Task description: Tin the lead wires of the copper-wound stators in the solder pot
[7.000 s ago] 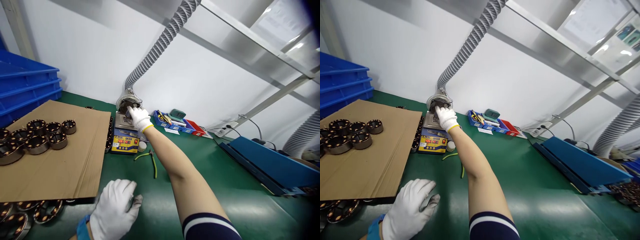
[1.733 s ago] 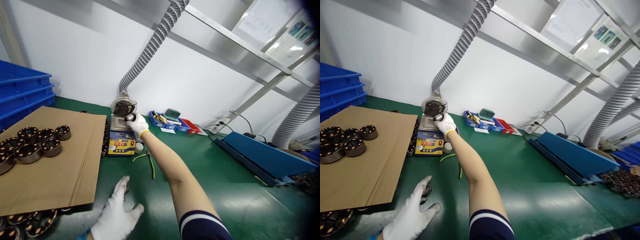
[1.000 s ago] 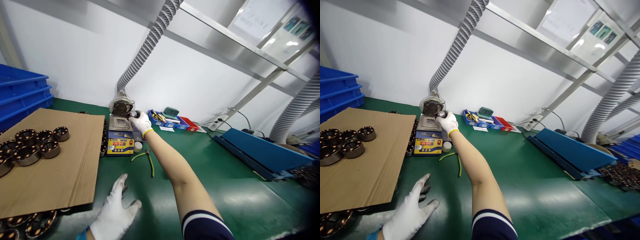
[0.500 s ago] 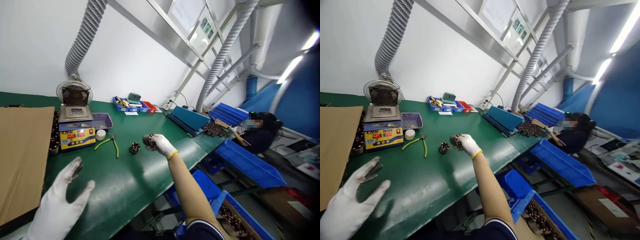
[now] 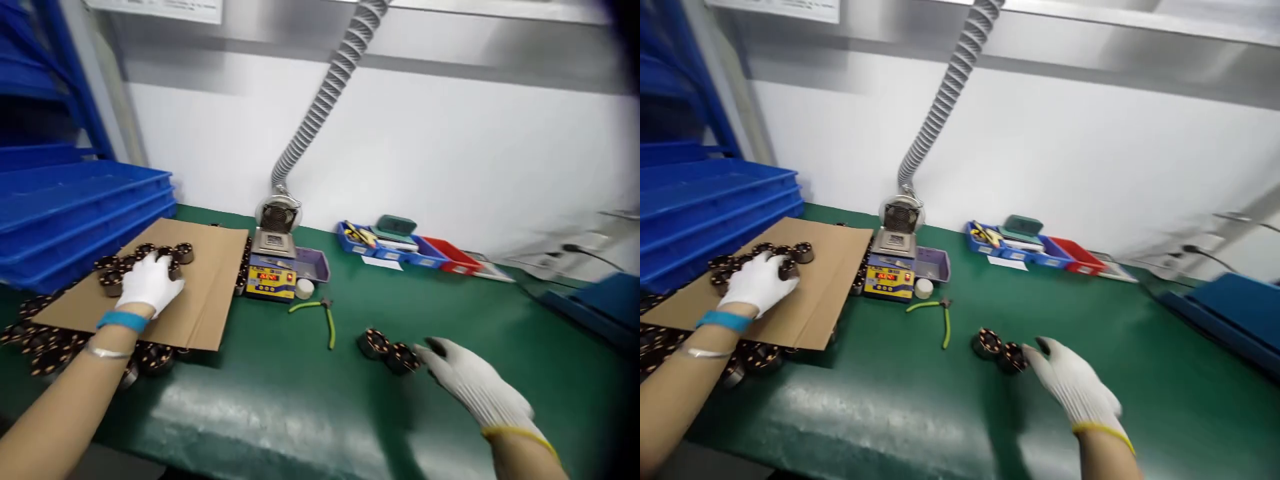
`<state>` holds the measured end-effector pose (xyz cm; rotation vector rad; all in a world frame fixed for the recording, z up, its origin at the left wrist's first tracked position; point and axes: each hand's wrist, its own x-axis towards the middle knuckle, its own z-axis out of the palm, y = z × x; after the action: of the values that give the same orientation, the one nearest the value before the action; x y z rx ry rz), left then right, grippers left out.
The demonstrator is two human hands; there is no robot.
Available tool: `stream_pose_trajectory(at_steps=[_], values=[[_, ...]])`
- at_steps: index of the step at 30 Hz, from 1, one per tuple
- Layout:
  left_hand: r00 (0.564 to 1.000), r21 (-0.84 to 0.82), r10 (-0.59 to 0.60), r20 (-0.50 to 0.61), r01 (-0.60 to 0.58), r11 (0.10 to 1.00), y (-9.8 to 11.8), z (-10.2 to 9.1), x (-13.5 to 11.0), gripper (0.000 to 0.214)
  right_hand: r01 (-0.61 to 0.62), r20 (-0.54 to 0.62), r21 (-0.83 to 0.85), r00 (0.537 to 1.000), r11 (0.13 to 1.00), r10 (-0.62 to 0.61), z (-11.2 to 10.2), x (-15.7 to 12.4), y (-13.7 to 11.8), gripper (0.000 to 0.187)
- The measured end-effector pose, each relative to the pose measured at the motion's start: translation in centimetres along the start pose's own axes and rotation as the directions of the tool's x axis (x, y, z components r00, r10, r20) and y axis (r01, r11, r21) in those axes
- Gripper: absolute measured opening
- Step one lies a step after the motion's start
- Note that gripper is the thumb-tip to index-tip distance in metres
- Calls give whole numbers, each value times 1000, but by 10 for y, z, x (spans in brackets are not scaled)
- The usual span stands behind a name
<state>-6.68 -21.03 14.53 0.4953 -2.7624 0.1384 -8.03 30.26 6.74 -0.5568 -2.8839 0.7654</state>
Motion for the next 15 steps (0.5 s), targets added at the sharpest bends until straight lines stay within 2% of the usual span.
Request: stream_pose_trajectory(at_steps=[2, 3, 5, 7, 9, 11, 13, 15], values=[[1000, 28, -16, 27, 15, 999, -13, 10, 16, 53, -85, -7, 78, 996, 993, 86, 3, -18, -18, 68], [1000, 36, 0, 24, -1, 999, -16, 15, 22, 52, -53, -9, 209, 998, 976, 56, 9, -32, -29, 70], [999, 40, 49, 4, -49, 998, -17, 23, 30, 47, 177, -54, 435, 984, 883, -170, 30, -62, -50, 67], [996, 16, 84, -11, -84, 996, -16, 26, 33, 42, 406, -57, 504, 897, 763, -439, 55, -89, -68, 58], [995, -48, 97, -7, -97, 994, -15, 23, 32, 40, 482, 37, 552, 801, 680, -598, 76, -108, -85, 50], [996, -159, 91, -2, -90, 983, -11, 18, 23, 41, 416, 177, 651, 730, 635, -660, 88, -120, -102, 46], [994, -324, 111, 10, -102, 941, 3, 14, 6, 45, 250, 282, 787, 667, 564, -689, 94, -126, -121, 49], [975, -523, 223, 22, -179, 833, 30, 13, -20, 50, 45, 315, 900, 618, 433, -720, 99, -128, -140, 70]])
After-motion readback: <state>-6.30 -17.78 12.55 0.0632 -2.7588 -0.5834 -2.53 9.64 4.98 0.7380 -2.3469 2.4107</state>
